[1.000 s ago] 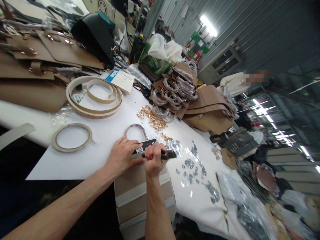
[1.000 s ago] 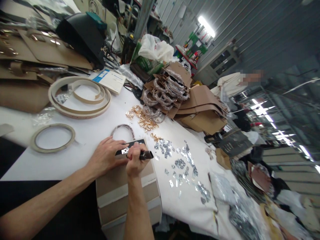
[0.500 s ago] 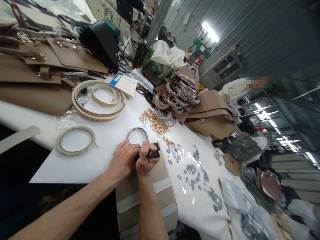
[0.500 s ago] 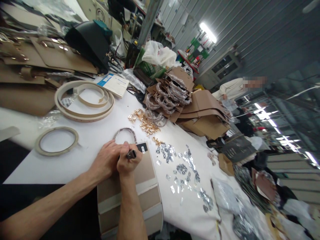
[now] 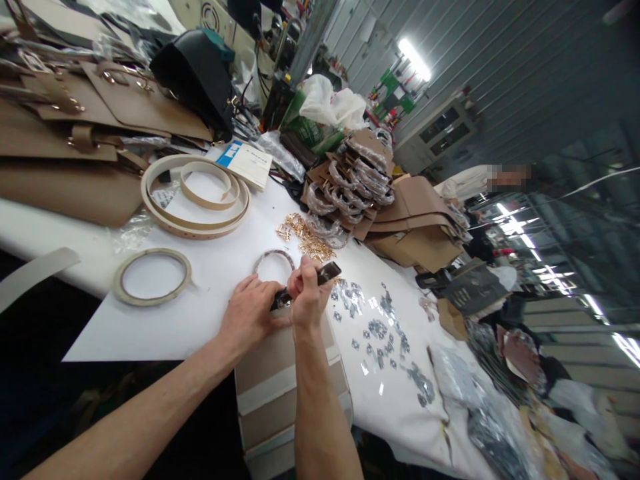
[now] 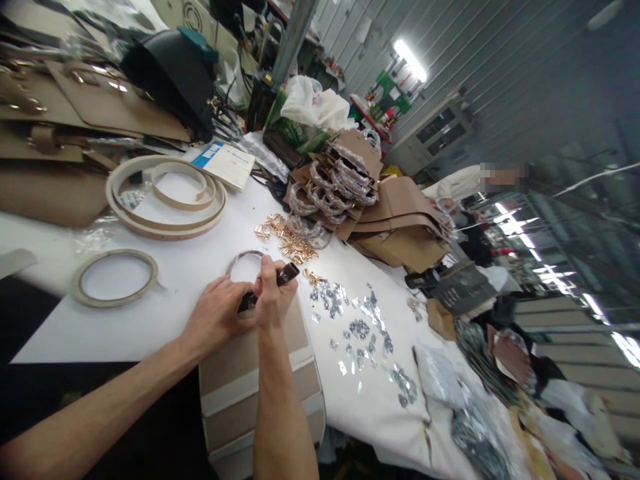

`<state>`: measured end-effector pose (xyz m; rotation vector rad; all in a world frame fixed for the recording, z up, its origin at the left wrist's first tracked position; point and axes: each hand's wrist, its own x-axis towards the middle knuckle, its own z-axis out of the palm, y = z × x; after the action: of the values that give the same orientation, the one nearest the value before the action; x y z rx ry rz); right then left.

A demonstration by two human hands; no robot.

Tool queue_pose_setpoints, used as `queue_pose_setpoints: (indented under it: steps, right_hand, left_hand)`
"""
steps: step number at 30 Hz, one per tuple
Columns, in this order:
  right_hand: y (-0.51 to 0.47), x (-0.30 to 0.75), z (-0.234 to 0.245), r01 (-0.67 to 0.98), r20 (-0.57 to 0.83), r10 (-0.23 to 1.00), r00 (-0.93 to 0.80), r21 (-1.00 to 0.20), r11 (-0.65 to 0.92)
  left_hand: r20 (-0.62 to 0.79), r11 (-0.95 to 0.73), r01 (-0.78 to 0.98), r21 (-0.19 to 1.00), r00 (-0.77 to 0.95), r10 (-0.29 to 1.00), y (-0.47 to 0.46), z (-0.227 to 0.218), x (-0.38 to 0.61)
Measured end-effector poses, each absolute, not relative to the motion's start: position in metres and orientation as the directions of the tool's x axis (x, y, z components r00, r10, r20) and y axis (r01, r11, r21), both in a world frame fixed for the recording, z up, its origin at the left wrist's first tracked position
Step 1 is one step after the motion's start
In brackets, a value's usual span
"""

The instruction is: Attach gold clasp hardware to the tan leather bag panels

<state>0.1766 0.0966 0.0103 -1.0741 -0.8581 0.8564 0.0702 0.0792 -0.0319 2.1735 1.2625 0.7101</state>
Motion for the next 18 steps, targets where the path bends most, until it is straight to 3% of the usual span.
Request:
queue_pose_setpoints:
  steps: [6,10,14,18]
  right_hand:
    - [0.102,0.163,0.0,0.221,0.238,0.869,0.433,-0.963,0.153]
    - [0.096,0.159,-0.002,0.363,0.313,0.87,0.381,-0.916,0.171]
    - [0.085,0.165,-0.007,0.326,0.328,0.835,0.441,-0.926,0.192]
    - [0.076,0.173,0.005,0.131,0.341,0.831,0.44,-0.939,0.317]
  left_hand:
    - [0.196,-0.439,0.608,0.661,0.425,0.884,0.079,-0.034,0.069]
    - [0.193,-0.442,0.589,0.677,0.438,0.878,0.08,-0.034,0.069]
    - [0.16,-0.423,0.588,0.689,0.447,0.88,0.081,-0.032,0.069]
    - [0.17,-0.43,0.583,0.689,0.447,0.878,0.081,-0.035,0.069]
